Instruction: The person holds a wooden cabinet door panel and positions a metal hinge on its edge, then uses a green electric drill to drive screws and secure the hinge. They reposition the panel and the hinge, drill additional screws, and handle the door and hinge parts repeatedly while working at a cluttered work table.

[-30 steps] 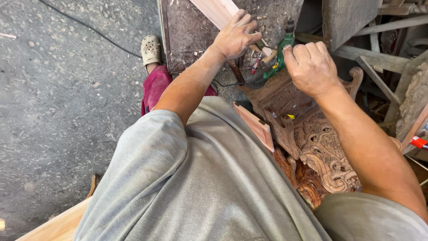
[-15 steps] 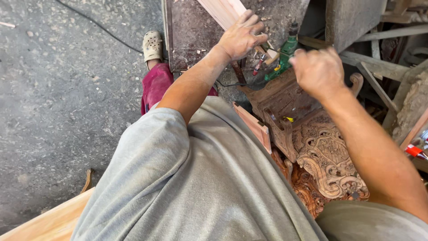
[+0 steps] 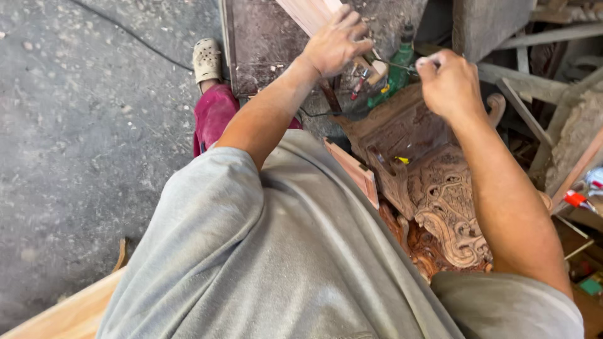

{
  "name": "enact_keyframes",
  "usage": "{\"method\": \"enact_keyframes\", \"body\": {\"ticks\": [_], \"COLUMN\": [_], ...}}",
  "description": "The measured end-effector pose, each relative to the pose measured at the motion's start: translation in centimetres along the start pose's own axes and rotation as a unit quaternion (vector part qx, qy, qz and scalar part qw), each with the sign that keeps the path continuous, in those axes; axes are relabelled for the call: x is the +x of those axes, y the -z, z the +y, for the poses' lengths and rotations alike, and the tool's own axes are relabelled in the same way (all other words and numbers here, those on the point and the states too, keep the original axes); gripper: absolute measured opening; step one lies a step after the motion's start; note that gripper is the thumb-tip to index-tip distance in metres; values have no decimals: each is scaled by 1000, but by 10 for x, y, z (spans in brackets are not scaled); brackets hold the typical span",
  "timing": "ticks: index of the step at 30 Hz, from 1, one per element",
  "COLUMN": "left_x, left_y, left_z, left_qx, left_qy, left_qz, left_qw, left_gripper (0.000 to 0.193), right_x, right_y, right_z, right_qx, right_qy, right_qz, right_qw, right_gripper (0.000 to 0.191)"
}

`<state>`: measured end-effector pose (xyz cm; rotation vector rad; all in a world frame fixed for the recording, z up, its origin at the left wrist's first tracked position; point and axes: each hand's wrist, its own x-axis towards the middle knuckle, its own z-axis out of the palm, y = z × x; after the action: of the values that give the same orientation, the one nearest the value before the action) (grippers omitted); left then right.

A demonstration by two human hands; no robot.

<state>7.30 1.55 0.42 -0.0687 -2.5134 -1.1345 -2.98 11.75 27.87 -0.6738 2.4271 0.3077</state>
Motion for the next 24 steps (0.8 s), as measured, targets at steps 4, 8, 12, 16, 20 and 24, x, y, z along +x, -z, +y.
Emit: {"method": "enact_keyframes", "body": {"ticks": [4, 8, 12, 16, 20, 24], "left_x": [3, -1, 0, 1, -4, -6], "left_y": [1, 7, 11, 12, 13, 15], "left_z": [0, 2, 5, 5, 5, 5], "left_qx": [-20, -25, -28, -24, 1, -14], "left_qy": [9, 19, 24, 16, 6, 8], "left_qz": [-17, -36, -35, -30, -2, -36], "left_qw": [1000, 999, 999, 999, 1000, 999], "left_gripper": [28, 26, 25, 31, 29, 27], "right_x": [-11, -16, -10, -15, -9, -6], "right_y": [8, 8, 5, 13, 7, -1], "right_z": [4, -12, -21, -7, -4, -4], "right_qx": [-181, -256, -38, -281, -192, -9], "right_qy": [333, 160, 6, 446, 271, 24], "right_qz": [149, -22, -37, 214, 74, -28], "right_qw": [913, 953, 999, 822, 940, 999], "right_gripper": [38, 35, 33, 16, 24, 42]}}
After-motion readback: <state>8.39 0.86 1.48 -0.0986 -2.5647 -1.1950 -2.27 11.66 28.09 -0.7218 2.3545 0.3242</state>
